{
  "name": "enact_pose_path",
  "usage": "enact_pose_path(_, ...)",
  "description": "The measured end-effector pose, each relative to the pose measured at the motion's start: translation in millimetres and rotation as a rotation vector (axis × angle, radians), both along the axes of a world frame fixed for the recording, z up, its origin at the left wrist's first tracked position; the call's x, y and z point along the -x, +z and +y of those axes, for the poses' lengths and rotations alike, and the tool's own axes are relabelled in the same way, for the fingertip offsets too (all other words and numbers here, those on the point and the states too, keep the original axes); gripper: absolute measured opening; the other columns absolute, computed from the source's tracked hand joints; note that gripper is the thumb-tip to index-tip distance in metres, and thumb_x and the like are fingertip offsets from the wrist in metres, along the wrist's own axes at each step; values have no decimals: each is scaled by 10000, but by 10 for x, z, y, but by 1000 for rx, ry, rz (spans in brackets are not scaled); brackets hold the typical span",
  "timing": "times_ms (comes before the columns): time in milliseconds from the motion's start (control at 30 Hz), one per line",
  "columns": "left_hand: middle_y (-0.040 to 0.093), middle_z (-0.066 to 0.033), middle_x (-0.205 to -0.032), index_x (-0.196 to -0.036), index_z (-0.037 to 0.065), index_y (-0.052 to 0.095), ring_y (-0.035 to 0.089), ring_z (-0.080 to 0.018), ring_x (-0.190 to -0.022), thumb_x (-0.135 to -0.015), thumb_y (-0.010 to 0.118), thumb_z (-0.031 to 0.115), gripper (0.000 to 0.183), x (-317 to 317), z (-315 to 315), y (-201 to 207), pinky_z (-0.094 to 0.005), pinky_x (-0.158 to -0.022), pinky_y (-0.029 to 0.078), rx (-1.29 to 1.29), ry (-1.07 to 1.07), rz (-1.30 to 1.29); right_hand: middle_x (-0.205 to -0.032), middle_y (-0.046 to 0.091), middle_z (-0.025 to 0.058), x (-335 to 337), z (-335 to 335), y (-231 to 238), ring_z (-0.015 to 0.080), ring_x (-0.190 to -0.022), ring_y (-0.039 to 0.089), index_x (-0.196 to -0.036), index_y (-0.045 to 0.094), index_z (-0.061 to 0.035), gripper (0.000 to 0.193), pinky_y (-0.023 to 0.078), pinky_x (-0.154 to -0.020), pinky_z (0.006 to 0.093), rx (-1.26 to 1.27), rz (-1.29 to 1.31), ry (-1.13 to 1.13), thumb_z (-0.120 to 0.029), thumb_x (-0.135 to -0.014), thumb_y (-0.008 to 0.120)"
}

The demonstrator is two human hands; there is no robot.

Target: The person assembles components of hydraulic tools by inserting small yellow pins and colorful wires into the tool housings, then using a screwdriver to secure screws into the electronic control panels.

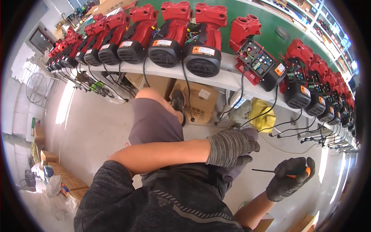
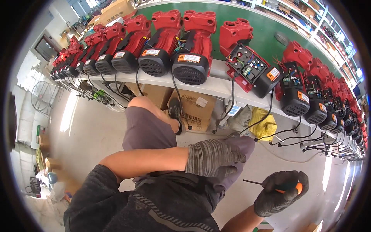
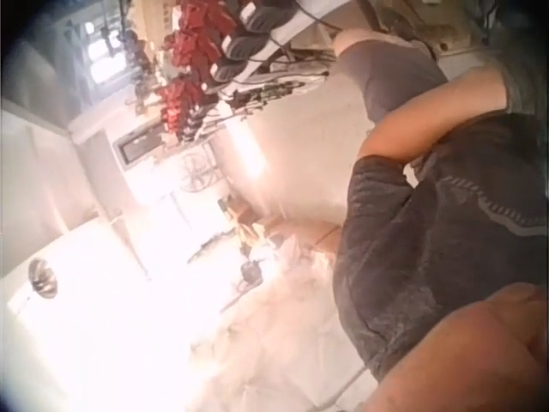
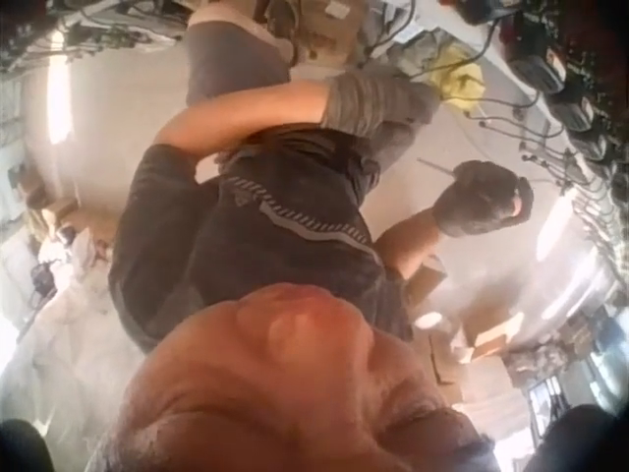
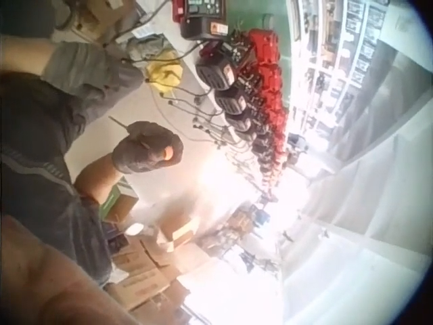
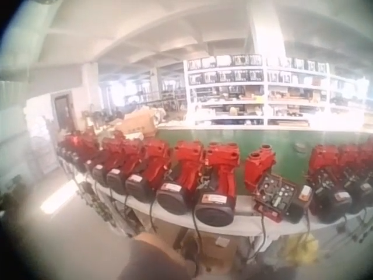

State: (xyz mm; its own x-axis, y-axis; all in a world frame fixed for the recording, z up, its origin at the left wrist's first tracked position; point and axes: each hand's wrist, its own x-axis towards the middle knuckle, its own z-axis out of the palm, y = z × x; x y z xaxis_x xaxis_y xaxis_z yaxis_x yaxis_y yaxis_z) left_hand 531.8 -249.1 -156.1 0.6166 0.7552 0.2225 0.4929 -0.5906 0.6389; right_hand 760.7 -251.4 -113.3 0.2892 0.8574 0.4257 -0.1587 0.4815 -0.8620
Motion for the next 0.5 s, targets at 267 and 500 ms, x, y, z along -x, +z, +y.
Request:
enact_pose_path(267, 694, -157, -1127, -1201, 61, 677, 681, -352, -1011, -923, 685, 229, 325, 130, 162, -155, -452, -902, 545, -59, 24, -266, -701, 517, 65, 155, 140, -86, 110, -438, 418, -1170, 544, -49, 369, 331, -411, 247, 53, -161, 97, -381, -1012, 585)
enact_pose_path(500, 692, -157, -1013, -1155, 32, 671, 693, -271, -898, -934, 650, 52, 223, 562, 1026, -81, -368, -780, 555, -113, 632, -588, -774, 542, 45, 428, 732, 357, 83, -467, 448, -965, 599, 1, 111, 326, -448, 243, 142, -407, 304, -90, -957, 537)
